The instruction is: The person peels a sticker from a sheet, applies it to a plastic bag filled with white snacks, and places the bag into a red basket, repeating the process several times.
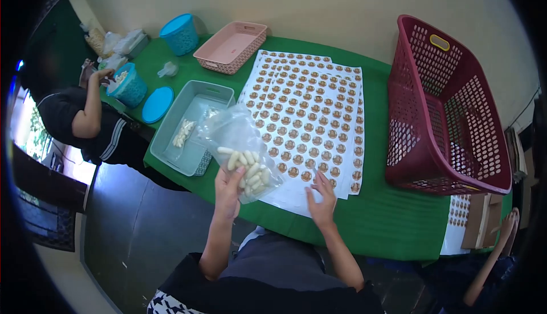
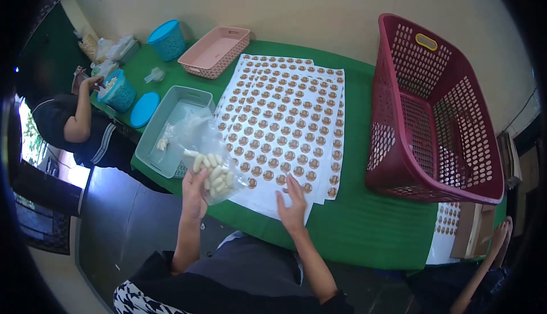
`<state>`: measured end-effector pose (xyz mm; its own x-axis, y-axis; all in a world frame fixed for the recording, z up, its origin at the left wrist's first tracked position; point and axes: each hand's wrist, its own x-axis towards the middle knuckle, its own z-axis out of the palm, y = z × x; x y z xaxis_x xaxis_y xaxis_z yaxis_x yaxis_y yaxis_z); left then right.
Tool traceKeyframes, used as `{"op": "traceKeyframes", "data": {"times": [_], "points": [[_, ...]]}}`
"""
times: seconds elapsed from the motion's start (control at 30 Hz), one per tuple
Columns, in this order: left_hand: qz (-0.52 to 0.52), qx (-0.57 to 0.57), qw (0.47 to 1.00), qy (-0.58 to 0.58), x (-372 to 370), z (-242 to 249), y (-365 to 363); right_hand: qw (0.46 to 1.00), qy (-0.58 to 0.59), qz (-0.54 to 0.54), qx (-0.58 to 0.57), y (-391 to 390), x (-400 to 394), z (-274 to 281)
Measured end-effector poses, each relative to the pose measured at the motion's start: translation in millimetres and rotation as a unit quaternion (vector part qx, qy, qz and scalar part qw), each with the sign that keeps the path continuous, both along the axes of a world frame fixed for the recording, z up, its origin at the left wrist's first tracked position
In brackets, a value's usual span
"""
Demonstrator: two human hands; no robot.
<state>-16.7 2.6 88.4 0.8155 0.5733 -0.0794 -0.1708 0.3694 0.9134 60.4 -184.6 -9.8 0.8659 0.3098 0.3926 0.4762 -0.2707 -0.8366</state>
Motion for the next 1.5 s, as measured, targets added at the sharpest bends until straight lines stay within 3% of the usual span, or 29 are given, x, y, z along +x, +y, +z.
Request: {"op": "traceKeyframes", "data": {"times": [0.23, 0.3, 0.43, 0.6, 0.73, 1.13, 1.5], "points": [[-0.058, -0.046, 0.997, -0.013, 6, 3, -27, 0.960, 0.161, -0.064, 0.220, -38, 2, 41], [-0.088, -0.026, 0.996, -0.023, 5, 0, -28, 0.914, 0.201, -0.070, 0.345, -34, 3, 67], [-0.133, 0.028, 0.991, 0.004, 4, 3, -33, 0.917, 0.209, -0.057, 0.334, -29, -2, 91], [-0.139, -0.026, 0.990, 0.013, 15, -2, -39, 0.979, -0.034, 0.027, 0.200, -14, -6, 112], [-0.161, -0.040, 0.986, 0.028, 24, -7, -37, 0.984, -0.100, 0.071, 0.130, 0, -4, 113], [-0.222, 0.043, 0.971, 0.075, 34, -6, -37, 0.989, -0.114, 0.056, 0.071, 7, 3, 102], [-0.201, 0.041, 0.978, 0.037, 35, -6, -36, 0.990, -0.107, 0.077, 0.055, 12, 11, 100]]}}
